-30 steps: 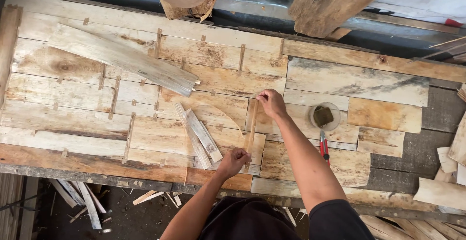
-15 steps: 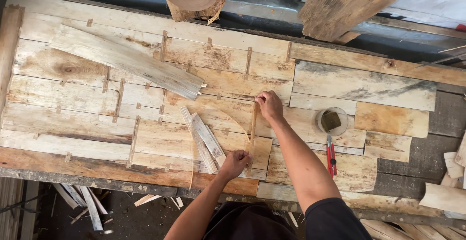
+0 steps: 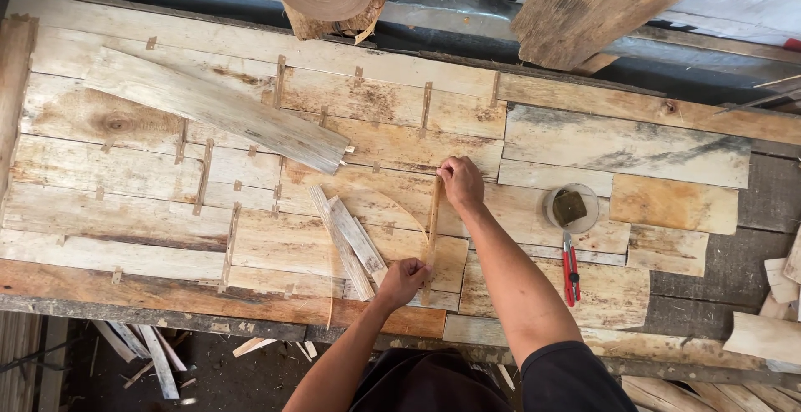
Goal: Cutting and fitting thin wood veneers onto a wooden surface pattern.
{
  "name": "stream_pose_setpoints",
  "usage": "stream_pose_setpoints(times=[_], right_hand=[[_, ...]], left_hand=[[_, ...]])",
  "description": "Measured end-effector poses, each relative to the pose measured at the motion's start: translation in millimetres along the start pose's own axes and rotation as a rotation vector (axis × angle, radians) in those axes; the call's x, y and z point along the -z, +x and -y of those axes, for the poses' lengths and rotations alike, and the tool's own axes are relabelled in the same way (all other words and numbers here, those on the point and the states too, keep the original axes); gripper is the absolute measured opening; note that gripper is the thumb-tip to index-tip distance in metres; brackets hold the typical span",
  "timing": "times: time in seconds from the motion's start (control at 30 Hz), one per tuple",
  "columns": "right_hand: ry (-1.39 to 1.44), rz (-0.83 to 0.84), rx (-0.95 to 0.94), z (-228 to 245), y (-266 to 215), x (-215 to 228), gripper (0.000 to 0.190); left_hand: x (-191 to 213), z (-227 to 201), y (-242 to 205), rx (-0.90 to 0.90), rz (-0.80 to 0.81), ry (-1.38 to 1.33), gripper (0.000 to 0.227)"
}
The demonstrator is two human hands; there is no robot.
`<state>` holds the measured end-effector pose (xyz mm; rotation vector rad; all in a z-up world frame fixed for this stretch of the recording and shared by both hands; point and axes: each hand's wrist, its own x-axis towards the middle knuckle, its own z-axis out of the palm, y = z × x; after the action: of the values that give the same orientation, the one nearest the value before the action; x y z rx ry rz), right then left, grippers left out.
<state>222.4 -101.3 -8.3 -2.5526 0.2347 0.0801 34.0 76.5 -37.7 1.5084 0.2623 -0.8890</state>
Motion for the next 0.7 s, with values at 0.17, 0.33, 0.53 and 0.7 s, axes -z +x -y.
stream_pose_setpoints(times=[0.17,0.33,0.53,0.7], right_hand=[[0.018,-0.033,0.057,-5,-1,-3,0.015],[0.008,-0.032,0.046,-5,0,-5,0.015],[-0.025,-0.018,0.015,-3,-1,-5,0.016],[-0.03,-0.045,0.023,-2,-2,-6,0.017]], left_hand=[[-1,2,1,-0.009,-0.011,0.032,0.035],[1,-4,-3,-0.018,-0.026,0.064,0.035],[3,-14,-7,0.023,-0.031,0.136,0.036],[2,-9,-4,-0.006,-0.033,0.13,0.036]])
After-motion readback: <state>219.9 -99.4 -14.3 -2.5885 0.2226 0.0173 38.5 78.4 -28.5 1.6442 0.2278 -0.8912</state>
